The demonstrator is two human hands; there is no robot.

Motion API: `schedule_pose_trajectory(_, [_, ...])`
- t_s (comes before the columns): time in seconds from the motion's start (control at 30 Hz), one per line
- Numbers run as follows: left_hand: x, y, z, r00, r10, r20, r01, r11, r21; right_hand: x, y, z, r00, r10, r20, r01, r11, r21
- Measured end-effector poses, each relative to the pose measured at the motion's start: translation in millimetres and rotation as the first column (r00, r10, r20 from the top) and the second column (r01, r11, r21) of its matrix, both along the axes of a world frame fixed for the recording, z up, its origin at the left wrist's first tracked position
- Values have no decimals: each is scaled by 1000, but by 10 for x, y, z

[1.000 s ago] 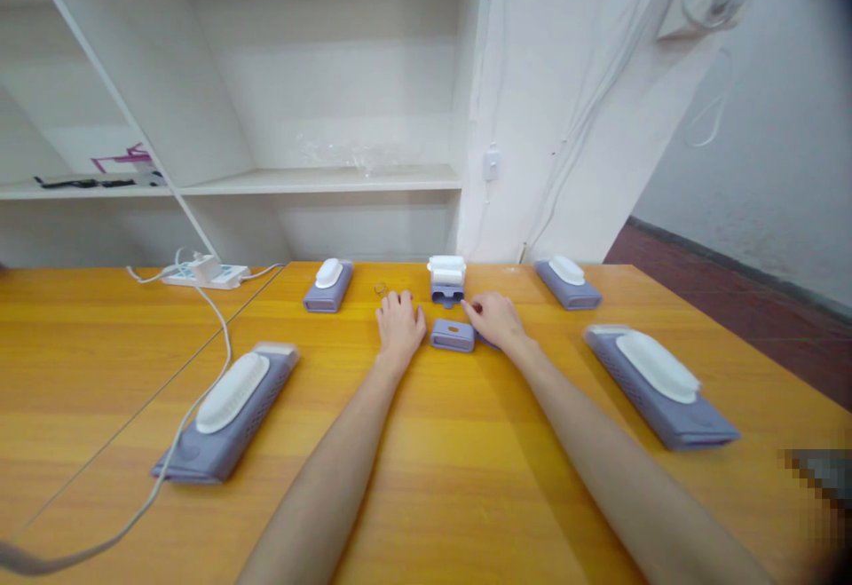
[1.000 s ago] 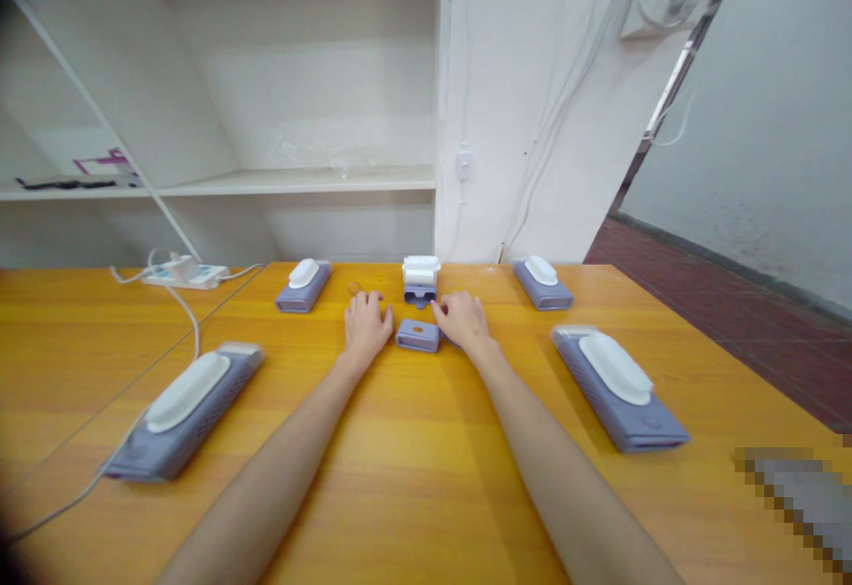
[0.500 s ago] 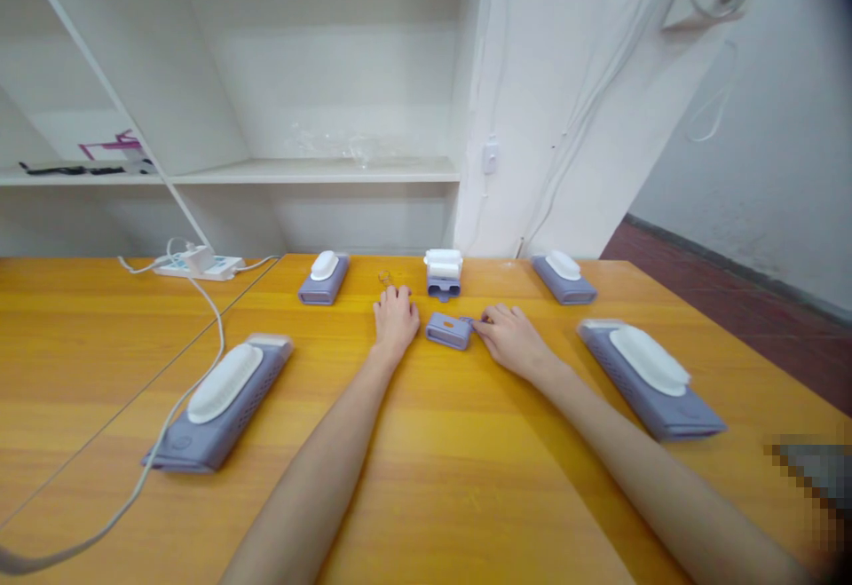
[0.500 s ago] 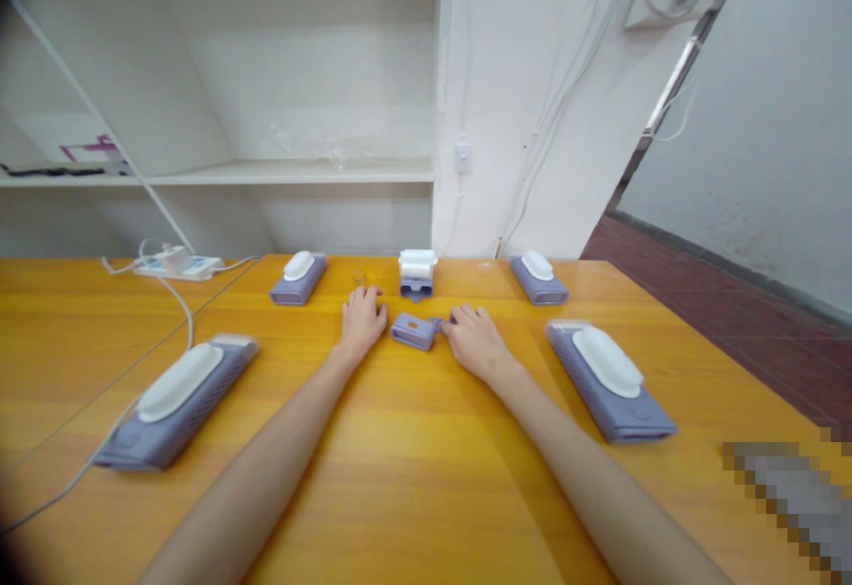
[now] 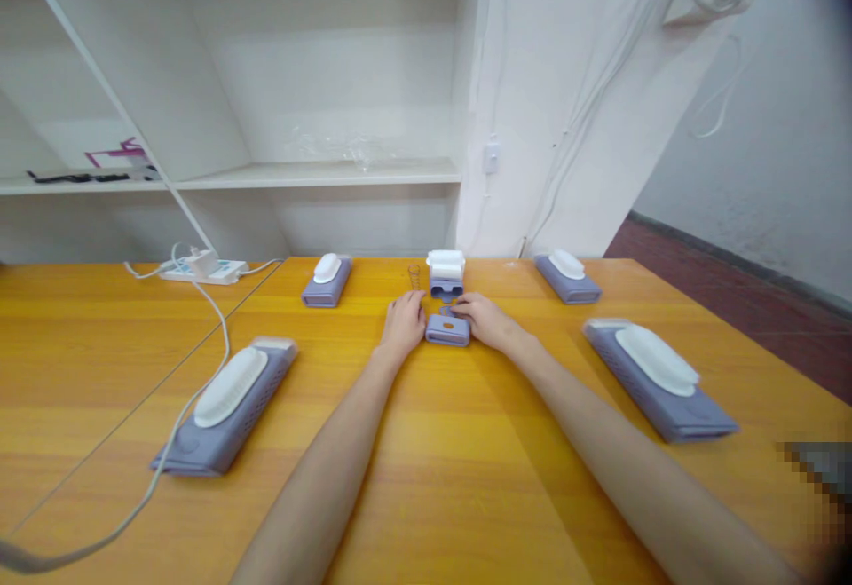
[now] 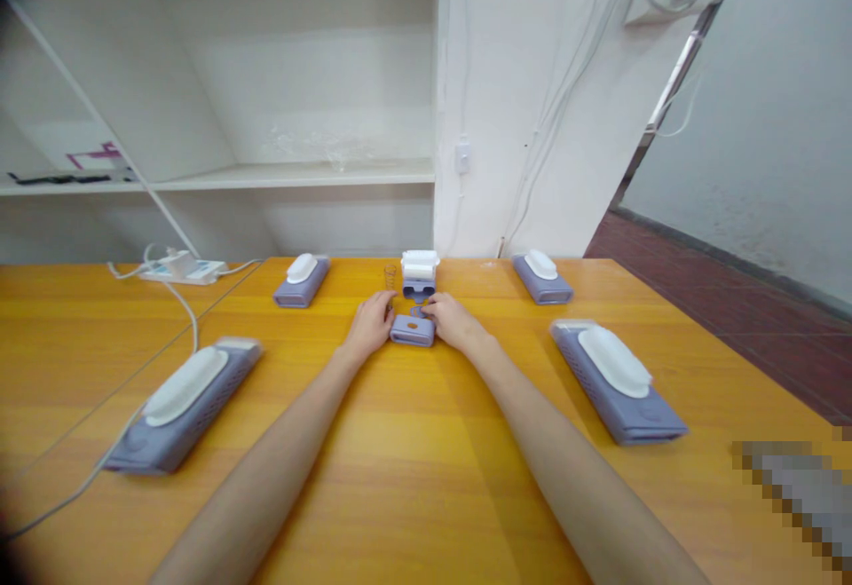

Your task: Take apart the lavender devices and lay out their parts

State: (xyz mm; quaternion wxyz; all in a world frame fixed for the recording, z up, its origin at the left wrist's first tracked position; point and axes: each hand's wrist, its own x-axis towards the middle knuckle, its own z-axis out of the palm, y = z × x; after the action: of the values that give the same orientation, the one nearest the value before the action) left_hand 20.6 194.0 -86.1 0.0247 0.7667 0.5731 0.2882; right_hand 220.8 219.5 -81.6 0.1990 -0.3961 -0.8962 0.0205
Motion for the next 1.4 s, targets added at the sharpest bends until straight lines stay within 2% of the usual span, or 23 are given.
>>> schedule_pose_trajectory(0.13, [-21,48,-28,998,-43,43,42,999,12,-40,-19,5,999,2,-51,-3,1000,-10])
schedule_pose_trajectory(0.47, [-59,126,-84,985,-69,158,62,997,48,-66,74,-134,984,-59,-169,61,998,8])
schedule_pose_trajectory(0.93, [-148,257,-131,952,-106,286,97,994,44,-169,70,-153,966,-81,-247,96,994,46])
schedule_pose_trajectory(1.1, [-143,259,-133,951,-113,289,104,993,46,-152,-71,-61,952,-120,-281,147,986,74])
schedule_pose_trajectory(1.23, [-133,257,-128,953,-120,280,112,993,44,-201,-291,69,948,-129,-292,164,982,96])
schedule_pose_trajectory(1.3, [-129,259,-128,955,-116,274,109,993,42,-250,-432,132,963,-73,-260,110,986,128])
schedule_pose_trajectory(1.4, [-123,263,-137,959,-107,261,101,994,37,-313,-651,208,988,59,-144,-37,989,145])
